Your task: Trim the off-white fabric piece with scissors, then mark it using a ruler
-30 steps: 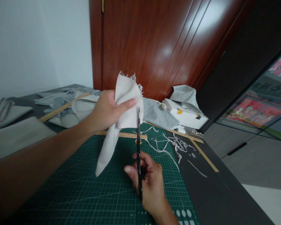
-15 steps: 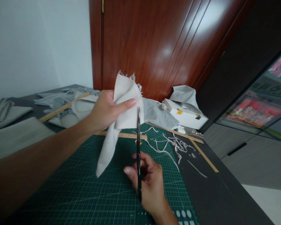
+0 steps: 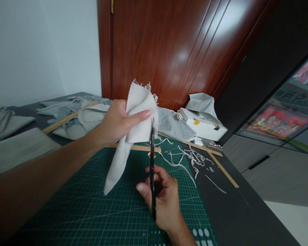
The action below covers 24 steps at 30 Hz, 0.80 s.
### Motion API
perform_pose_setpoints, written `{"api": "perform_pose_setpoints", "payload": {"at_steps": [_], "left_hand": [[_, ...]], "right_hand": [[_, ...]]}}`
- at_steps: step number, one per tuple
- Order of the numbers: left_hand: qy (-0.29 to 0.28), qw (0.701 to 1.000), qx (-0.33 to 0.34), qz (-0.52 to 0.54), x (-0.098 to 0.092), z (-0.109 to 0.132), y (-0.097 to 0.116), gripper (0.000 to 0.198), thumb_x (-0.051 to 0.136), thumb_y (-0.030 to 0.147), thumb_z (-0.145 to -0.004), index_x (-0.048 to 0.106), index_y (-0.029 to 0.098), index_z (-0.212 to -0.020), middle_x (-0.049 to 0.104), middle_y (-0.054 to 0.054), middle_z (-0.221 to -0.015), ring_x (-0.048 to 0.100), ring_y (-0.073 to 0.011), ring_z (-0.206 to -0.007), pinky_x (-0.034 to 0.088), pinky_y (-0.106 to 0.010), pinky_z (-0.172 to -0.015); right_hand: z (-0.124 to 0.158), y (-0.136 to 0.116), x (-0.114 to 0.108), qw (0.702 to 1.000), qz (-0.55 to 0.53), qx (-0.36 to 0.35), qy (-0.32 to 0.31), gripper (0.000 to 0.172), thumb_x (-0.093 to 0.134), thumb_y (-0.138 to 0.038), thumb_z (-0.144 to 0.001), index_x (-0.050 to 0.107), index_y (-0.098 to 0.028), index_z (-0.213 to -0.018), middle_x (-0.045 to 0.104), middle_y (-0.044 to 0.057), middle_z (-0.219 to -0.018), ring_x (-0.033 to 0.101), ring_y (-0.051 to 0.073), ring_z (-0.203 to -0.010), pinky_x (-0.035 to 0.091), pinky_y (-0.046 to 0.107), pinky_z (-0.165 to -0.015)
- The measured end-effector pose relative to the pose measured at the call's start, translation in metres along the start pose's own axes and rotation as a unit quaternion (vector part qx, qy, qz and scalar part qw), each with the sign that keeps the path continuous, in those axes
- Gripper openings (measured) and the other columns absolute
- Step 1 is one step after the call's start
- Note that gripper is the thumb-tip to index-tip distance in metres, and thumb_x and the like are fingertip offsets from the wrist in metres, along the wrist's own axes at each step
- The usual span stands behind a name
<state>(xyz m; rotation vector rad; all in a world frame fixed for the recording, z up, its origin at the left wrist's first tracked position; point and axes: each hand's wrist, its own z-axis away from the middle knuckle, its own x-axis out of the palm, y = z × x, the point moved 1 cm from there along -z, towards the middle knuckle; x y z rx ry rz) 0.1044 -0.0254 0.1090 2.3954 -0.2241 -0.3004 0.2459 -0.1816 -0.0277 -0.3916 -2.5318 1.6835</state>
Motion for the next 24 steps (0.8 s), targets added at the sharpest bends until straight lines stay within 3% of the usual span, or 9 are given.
{"api": "perform_pose_setpoints", "payload": {"at_steps": [9, 24], "left_hand": [[-0.023, 0.999, -0.018, -0.026, 0.0045, 0.0014, -0.0019, 0.030, 0.081, 0.040, -0.085, 0.074, 0.013, -0.074, 0.067, -0.006, -0.070, 0.056, -0.0158, -0.063, 0.036, -0.025, -0.051], [-0.033, 0.998, -0.027, -0.049, 0.0065, 0.0047, 0.0009, 0.032, 0.078, 0.045, -0.086, 0.076, 0.013, -0.078, 0.070, -0.006, -0.073, 0.059, -0.0176, -0.067, 0.038, -0.025, -0.052]], "right_hand": [[-0.0022, -0.0009, 0.0006, 1.000, -0.008, -0.019, 0.002, 0.031, 0.090, -0.034, -0.086, 0.074, -0.024, -0.110, 0.063, -0.007, -0.066, 0.054, 0.009, -0.047, 0.043, 0.018, -0.045], [-0.0010, 0.0027, -0.0010, 0.999, -0.028, -0.024, 0.005, 0.036, 0.094, -0.036, -0.083, 0.076, -0.025, -0.112, 0.064, -0.006, -0.069, 0.055, 0.009, -0.049, 0.044, 0.017, -0.046]]}}
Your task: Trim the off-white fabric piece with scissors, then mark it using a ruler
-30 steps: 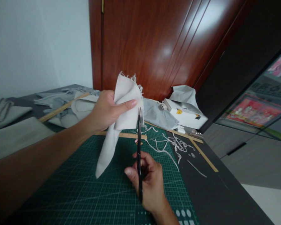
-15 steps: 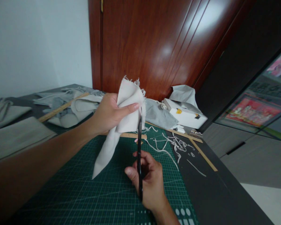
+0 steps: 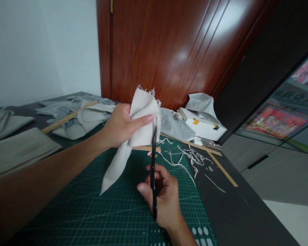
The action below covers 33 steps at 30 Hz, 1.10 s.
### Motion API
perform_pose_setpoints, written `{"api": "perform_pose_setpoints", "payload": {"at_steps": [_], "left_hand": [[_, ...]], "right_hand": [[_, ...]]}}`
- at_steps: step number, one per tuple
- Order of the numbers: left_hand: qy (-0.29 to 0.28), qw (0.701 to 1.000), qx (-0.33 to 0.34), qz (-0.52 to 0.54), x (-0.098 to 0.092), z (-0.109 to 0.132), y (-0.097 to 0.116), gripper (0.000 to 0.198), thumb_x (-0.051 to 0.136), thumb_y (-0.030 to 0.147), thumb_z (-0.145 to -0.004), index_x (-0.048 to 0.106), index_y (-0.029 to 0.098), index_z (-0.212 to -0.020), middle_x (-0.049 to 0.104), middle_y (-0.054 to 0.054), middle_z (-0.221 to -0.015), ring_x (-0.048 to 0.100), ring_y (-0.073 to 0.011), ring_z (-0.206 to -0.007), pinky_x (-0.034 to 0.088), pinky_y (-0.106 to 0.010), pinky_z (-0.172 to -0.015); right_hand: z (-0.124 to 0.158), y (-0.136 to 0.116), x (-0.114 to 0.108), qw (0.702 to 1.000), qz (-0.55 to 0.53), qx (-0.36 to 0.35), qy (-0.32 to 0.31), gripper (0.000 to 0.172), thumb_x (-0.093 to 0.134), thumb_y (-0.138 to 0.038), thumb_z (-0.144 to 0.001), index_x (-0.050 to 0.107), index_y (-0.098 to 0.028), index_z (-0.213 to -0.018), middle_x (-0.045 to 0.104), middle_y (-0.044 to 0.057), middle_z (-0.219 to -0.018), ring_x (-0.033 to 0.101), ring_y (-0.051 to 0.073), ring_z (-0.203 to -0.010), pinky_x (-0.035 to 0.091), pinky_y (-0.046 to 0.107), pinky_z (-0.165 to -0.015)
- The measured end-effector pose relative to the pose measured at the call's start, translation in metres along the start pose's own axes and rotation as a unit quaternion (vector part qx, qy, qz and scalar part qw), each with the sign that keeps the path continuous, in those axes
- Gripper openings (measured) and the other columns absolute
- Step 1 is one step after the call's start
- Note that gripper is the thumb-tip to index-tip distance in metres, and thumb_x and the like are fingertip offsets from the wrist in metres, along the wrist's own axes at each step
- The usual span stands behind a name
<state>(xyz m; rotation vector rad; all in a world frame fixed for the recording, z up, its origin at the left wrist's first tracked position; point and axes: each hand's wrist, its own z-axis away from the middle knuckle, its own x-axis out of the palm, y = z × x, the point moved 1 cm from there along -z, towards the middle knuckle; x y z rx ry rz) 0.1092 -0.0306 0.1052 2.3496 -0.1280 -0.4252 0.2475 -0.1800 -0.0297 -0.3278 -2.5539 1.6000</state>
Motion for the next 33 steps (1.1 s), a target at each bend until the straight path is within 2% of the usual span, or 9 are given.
{"api": "perform_pose_setpoints", "payload": {"at_steps": [6, 17, 28, 33], "left_hand": [[-0.016, 1.000, -0.007, 0.010, 0.0029, -0.0002, -0.0017, 0.032, 0.078, 0.045, -0.085, 0.078, 0.013, -0.085, 0.073, -0.007, -0.079, 0.063, -0.0199, -0.072, 0.044, -0.026, -0.056], [-0.015, 1.000, -0.019, 0.016, 0.0042, 0.0042, 0.0016, 0.029, 0.078, 0.041, -0.087, 0.078, 0.012, -0.088, 0.071, -0.008, -0.080, 0.062, -0.0201, -0.074, 0.044, -0.027, -0.058], [-0.027, 0.999, -0.028, 0.028, 0.0048, 0.0061, 0.0059, 0.026, 0.077, 0.038, -0.087, 0.078, 0.012, -0.087, 0.072, -0.006, -0.082, 0.062, -0.0183, -0.074, 0.044, -0.025, -0.058], [-0.025, 0.998, -0.029, 0.050, 0.0038, 0.0046, 0.0048, 0.024, 0.079, 0.038, -0.083, 0.075, 0.014, -0.082, 0.071, -0.006, -0.081, 0.060, -0.0180, -0.072, 0.044, -0.026, -0.056]], "right_hand": [[0.0000, 0.0000, -0.0001, 1.000, 0.004, -0.004, 0.004, 0.036, 0.093, -0.037, -0.083, 0.076, -0.024, -0.113, 0.065, -0.005, -0.070, 0.056, 0.009, -0.050, 0.044, 0.018, -0.047], [-0.0008, -0.0005, 0.0000, 1.000, 0.002, -0.007, 0.010, 0.036, 0.093, -0.040, -0.084, 0.077, -0.025, -0.112, 0.065, -0.005, -0.070, 0.056, 0.009, -0.050, 0.045, 0.018, -0.048], [-0.0007, -0.0027, 0.0009, 1.000, 0.005, -0.005, 0.011, 0.039, 0.093, -0.043, -0.084, 0.075, -0.022, -0.112, 0.065, -0.005, -0.070, 0.055, 0.010, -0.049, 0.045, 0.020, -0.046], [0.0003, -0.0035, -0.0008, 1.000, 0.011, -0.004, 0.011, 0.035, 0.090, -0.042, -0.086, 0.074, -0.022, -0.110, 0.063, -0.005, -0.068, 0.053, 0.011, -0.048, 0.043, 0.020, -0.046]]}}
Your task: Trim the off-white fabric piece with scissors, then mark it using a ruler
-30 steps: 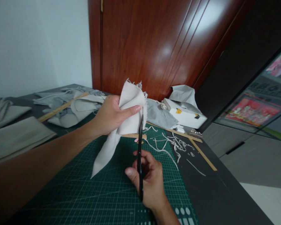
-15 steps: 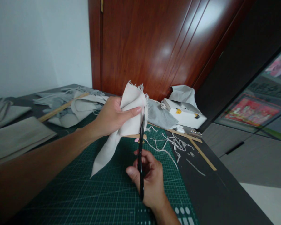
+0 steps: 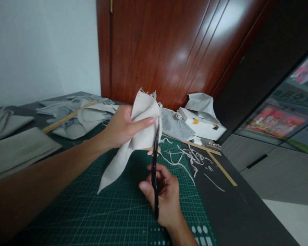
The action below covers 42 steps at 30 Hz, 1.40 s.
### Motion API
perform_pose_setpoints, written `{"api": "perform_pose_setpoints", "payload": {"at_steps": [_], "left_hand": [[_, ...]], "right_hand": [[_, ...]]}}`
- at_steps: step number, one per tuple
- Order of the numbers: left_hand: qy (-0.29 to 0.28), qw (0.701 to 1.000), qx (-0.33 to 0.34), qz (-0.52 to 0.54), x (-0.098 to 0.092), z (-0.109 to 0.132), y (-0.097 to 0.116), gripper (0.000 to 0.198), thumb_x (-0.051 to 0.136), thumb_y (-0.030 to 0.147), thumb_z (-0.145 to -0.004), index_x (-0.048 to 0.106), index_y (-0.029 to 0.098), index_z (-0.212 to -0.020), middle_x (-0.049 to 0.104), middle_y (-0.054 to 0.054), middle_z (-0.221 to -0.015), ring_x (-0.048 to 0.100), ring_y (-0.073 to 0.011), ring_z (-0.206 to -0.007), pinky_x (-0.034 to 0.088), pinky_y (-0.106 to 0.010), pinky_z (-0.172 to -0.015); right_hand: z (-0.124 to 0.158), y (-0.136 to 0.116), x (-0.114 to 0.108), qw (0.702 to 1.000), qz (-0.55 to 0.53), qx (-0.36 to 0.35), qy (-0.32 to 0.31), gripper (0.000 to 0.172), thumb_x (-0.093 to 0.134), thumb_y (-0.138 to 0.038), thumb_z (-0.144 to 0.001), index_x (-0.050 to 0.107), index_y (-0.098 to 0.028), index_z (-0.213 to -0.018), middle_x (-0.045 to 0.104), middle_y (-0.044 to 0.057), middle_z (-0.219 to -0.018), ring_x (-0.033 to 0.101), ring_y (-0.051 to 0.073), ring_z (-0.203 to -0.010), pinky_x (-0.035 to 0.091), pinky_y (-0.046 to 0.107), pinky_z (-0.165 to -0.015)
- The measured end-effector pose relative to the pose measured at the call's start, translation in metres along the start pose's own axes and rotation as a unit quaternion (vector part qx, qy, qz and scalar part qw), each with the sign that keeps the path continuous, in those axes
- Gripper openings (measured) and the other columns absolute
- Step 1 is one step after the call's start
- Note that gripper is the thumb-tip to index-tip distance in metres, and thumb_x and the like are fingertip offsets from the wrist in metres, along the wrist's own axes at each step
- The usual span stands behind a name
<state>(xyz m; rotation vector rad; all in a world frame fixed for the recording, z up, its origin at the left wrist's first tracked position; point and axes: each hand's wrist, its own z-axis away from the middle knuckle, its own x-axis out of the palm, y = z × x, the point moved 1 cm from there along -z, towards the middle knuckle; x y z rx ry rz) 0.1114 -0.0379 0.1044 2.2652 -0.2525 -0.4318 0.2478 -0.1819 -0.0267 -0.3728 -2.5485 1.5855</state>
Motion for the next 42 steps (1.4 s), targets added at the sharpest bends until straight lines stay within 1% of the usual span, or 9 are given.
{"api": "perform_pose_setpoints", "payload": {"at_steps": [3, 9, 16, 27, 42], "left_hand": [[-0.004, 1.000, 0.000, 0.005, -0.0014, -0.0018, -0.0001, 0.023, 0.078, 0.038, -0.082, 0.076, 0.015, -0.083, 0.071, -0.005, -0.080, 0.061, -0.0185, -0.070, 0.045, -0.026, -0.056], [0.001, 1.000, -0.022, -0.008, -0.0036, -0.0036, -0.0009, 0.026, 0.078, 0.041, -0.080, 0.073, 0.015, -0.078, 0.069, -0.006, -0.074, 0.061, -0.0193, -0.066, 0.043, -0.027, -0.052], [0.003, 1.000, -0.019, -0.022, -0.0039, -0.0038, -0.0015, 0.026, 0.079, 0.040, -0.079, 0.075, 0.015, -0.079, 0.070, -0.007, -0.078, 0.063, -0.0210, -0.071, 0.046, -0.028, -0.056], [-0.003, 1.000, -0.013, -0.015, -0.0041, -0.0024, 0.0002, 0.025, 0.079, 0.039, -0.082, 0.075, 0.014, -0.080, 0.071, -0.007, -0.079, 0.061, -0.0186, -0.070, 0.043, -0.026, -0.055], [0.004, 1.000, -0.001, -0.022, -0.0038, -0.0031, 0.0012, 0.022, 0.080, 0.035, -0.084, 0.077, 0.014, -0.080, 0.074, -0.006, -0.080, 0.063, -0.0177, -0.070, 0.043, -0.025, -0.057]], "right_hand": [[0.0003, -0.0004, -0.0004, 1.000, 0.000, 0.001, -0.003, 0.034, 0.090, -0.042, -0.087, 0.074, -0.022, -0.109, 0.061, -0.005, -0.067, 0.053, 0.010, -0.048, 0.043, 0.020, -0.046], [0.0000, -0.0007, 0.0000, 1.000, 0.004, 0.003, -0.011, 0.033, 0.090, -0.042, -0.087, 0.074, -0.022, -0.108, 0.060, -0.006, -0.066, 0.053, 0.010, -0.048, 0.043, 0.020, -0.046], [0.0004, 0.0005, -0.0013, 1.000, 0.011, 0.004, -0.010, 0.033, 0.089, -0.041, -0.087, 0.073, -0.022, -0.109, 0.061, -0.005, -0.068, 0.053, 0.010, -0.049, 0.043, 0.021, -0.046], [-0.0006, -0.0029, -0.0008, 1.000, 0.023, 0.004, -0.010, 0.031, 0.088, -0.040, -0.088, 0.072, -0.022, -0.108, 0.062, -0.005, -0.066, 0.052, 0.011, -0.047, 0.041, 0.021, -0.046], [-0.0007, -0.0005, -0.0005, 1.000, 0.024, 0.010, -0.009, 0.035, 0.088, -0.044, -0.088, 0.071, -0.022, -0.109, 0.060, -0.005, -0.067, 0.051, 0.011, -0.048, 0.041, 0.023, -0.046]]}}
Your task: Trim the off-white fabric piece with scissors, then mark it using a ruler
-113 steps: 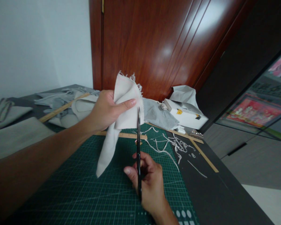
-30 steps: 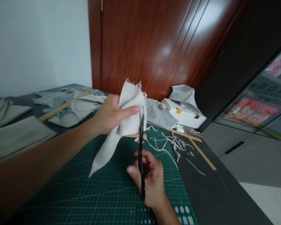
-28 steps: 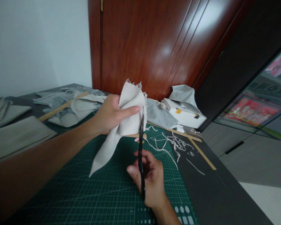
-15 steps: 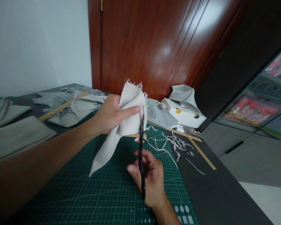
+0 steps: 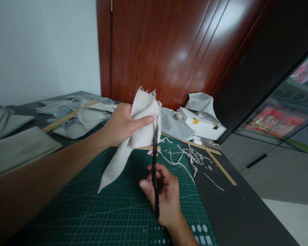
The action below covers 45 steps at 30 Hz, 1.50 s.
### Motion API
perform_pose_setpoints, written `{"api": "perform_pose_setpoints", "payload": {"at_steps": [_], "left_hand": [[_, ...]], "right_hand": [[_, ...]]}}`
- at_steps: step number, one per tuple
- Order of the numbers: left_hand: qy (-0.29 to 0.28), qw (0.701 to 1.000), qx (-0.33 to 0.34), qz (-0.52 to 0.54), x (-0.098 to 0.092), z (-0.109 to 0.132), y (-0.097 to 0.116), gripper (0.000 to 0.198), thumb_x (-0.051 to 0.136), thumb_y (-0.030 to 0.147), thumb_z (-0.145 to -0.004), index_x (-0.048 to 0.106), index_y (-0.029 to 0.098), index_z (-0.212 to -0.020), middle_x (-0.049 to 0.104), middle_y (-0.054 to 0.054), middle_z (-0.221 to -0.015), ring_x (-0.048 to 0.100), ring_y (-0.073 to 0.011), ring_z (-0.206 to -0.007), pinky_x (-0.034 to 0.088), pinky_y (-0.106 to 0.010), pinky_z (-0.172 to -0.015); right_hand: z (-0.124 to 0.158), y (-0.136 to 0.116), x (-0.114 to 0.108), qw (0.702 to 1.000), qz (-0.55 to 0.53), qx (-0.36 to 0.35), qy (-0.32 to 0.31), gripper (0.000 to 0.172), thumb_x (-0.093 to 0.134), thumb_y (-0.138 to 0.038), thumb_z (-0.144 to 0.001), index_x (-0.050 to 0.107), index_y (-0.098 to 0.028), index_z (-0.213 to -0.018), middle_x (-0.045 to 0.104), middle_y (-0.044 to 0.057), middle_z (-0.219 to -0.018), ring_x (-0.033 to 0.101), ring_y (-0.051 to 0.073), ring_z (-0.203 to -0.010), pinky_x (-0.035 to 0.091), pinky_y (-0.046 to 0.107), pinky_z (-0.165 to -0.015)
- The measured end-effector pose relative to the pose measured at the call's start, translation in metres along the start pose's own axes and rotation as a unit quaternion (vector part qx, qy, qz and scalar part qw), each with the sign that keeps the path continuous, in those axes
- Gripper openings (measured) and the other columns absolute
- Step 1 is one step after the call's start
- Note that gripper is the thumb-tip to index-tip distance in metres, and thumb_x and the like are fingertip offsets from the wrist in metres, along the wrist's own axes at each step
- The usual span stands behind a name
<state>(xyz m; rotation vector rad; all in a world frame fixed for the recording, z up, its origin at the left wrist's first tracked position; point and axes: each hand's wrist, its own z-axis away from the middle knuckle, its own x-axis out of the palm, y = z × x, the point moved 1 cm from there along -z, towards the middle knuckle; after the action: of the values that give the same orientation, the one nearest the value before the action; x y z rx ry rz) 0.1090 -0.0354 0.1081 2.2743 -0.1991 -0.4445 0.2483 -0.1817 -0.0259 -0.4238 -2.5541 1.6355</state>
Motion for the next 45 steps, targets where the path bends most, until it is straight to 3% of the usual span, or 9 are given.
{"api": "perform_pose_setpoints", "payload": {"at_steps": [45], "left_hand": [[0.004, 1.000, -0.001, -0.006, -0.0011, 0.0010, -0.0005, 0.026, 0.079, 0.038, -0.083, 0.078, 0.012, -0.084, 0.072, -0.006, -0.078, 0.064, -0.0198, -0.073, 0.044, -0.027, -0.058]], "right_hand": [[0.0001, -0.0033, -0.0001, 0.999, 0.030, -0.008, -0.005, 0.028, 0.084, -0.041, -0.091, 0.070, -0.023, -0.108, 0.061, -0.007, -0.065, 0.052, 0.010, -0.047, 0.042, 0.020, -0.046]]}}
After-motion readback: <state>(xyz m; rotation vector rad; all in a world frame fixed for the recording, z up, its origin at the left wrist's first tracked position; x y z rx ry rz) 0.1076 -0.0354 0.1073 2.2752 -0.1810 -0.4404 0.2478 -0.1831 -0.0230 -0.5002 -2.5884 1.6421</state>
